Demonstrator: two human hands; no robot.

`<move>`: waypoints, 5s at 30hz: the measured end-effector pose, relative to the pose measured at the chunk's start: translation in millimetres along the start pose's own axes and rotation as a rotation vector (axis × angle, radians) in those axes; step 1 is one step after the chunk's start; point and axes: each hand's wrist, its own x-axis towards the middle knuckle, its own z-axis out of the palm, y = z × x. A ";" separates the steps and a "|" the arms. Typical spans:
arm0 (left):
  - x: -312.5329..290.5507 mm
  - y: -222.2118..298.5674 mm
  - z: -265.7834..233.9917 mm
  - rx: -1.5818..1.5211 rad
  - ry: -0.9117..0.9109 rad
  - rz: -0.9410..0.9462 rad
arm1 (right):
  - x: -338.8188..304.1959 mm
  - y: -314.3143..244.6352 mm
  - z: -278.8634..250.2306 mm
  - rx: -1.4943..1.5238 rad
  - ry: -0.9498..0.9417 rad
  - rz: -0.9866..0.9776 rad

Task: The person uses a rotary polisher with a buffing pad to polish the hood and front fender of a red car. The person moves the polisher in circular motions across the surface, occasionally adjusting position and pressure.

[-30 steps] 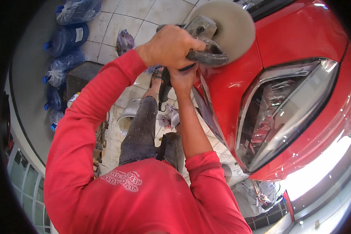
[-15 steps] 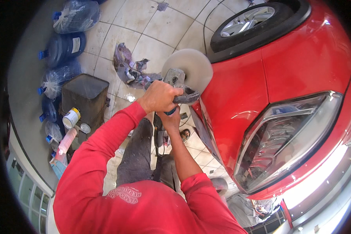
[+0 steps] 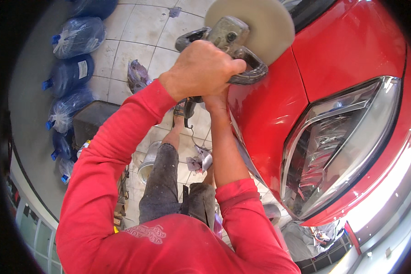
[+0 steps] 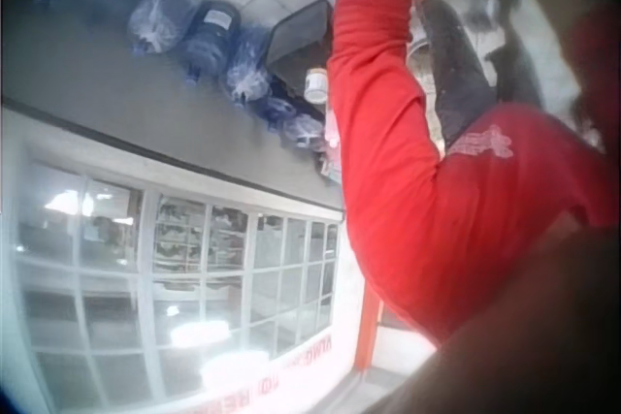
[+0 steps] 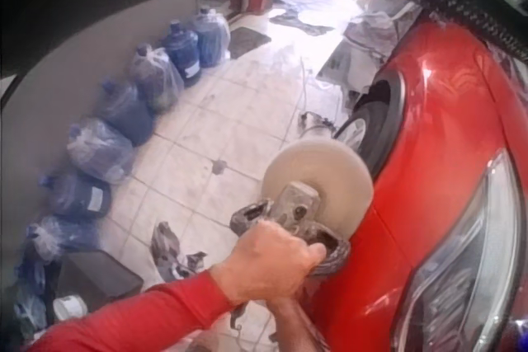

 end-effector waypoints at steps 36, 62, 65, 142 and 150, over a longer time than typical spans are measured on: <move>-317.0 12.7 15.9 -0.485 -0.012 -1.181 | 137.6 116.6 92.6 0.979 0.746 0.840; -319.9 85.9 -14.8 -0.502 0.059 -1.192 | -474.5 509.6 -135.4 -0.961 -1.372 0.550; -314.4 121.3 -10.3 -0.493 0.010 -1.190 | -519.0 504.9 -182.9 -0.906 -1.077 0.942; -255.8 367.9 324.6 -0.555 -0.130 -0.998 | -250.3 481.1 -75.6 -0.125 -0.482 0.078; -276.4 339.1 274.5 -0.611 -0.025 -0.959 | -282.3 378.5 -69.6 -0.327 -0.306 0.109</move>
